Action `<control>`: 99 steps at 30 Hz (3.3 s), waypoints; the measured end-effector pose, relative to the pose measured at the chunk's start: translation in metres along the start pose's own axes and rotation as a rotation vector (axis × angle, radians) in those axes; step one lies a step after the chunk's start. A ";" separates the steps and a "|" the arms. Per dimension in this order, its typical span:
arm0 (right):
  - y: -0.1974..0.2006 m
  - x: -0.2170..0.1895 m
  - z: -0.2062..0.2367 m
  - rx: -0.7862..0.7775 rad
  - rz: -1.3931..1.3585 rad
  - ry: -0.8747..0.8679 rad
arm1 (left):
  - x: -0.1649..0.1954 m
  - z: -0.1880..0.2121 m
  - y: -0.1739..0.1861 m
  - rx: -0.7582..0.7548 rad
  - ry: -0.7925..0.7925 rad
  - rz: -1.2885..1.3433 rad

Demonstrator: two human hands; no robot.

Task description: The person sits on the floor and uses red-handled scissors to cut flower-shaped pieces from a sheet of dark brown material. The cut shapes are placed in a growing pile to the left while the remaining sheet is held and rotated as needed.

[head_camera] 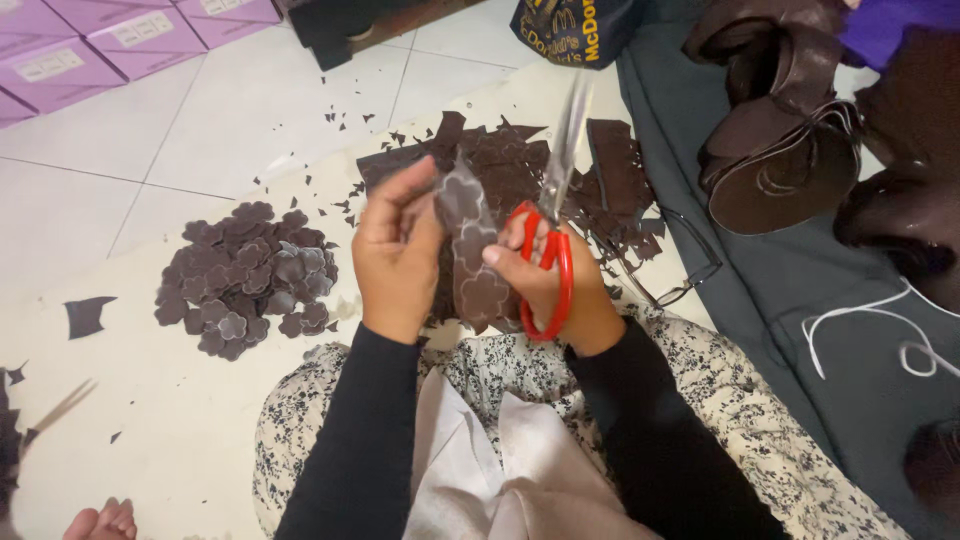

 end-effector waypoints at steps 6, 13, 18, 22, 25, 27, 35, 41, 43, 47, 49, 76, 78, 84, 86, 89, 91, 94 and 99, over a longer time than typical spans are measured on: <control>-0.007 -0.030 0.006 0.095 -0.073 0.175 | 0.016 0.040 -0.009 -0.215 0.363 0.035; 0.002 -0.022 0.028 0.069 -0.015 0.116 | 0.028 0.052 -0.011 -0.095 0.436 0.058; -0.001 -0.014 0.050 -0.210 0.285 0.036 | 0.035 0.053 -0.010 0.070 0.383 0.269; -0.009 -0.010 0.058 -0.266 0.424 0.082 | 0.031 0.055 -0.005 0.207 0.331 0.243; -0.008 -0.010 0.062 -0.317 0.428 -0.002 | 0.033 0.056 -0.003 0.199 0.306 0.263; -0.007 -0.007 0.063 -0.330 0.427 -0.098 | 0.034 0.056 -0.003 0.205 0.295 0.244; -0.011 -0.007 0.061 -0.336 0.480 0.102 | 0.034 0.060 -0.002 0.180 0.301 0.086; -0.008 -0.008 0.059 -0.347 0.463 0.113 | 0.036 0.060 -0.009 0.172 0.294 0.156; -0.008 -0.007 0.059 -0.335 0.456 0.107 | 0.038 0.060 -0.012 0.165 0.291 0.136; -0.007 -0.005 0.058 -0.310 0.449 0.093 | 0.038 0.060 -0.015 0.164 0.322 0.170; -0.006 -0.005 0.057 -0.314 0.458 0.111 | 0.038 0.059 -0.016 0.162 0.331 0.191; 0.001 0.011 0.053 -0.428 0.284 -0.027 | 0.043 0.052 -0.011 0.117 0.313 0.177; 0.001 0.011 0.053 -0.432 0.284 -0.015 | 0.045 0.052 -0.011 0.102 0.287 0.169; 0.001 0.013 0.052 -0.437 0.357 -0.038 | 0.049 0.050 -0.009 0.093 0.282 0.118; 0.001 0.014 0.052 -0.440 0.363 -0.040 | 0.050 0.049 -0.008 0.091 0.295 0.106; 0.001 0.015 0.051 -0.447 0.359 -0.057 | 0.051 0.048 -0.007 0.081 0.300 0.096; 0.001 0.015 0.051 -0.451 0.352 -0.058 | 0.052 0.047 -0.007 0.064 0.291 0.107; 0.001 0.015 0.051 -0.453 0.342 -0.056 | 0.054 0.046 -0.004 0.065 0.281 0.046; 0.000 0.019 0.052 -0.437 0.322 -0.097 | 0.056 0.045 -0.003 0.073 0.280 0.014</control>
Point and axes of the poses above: each hand's wrist, its own z-axis away from the middle knuckle, its own y-axis out of the back of the hand, x = y × z, the point moved 4 cm from there along -z, towards the middle knuckle, and after that the axes turned 2 degrees about x, right-handed, at the moved point
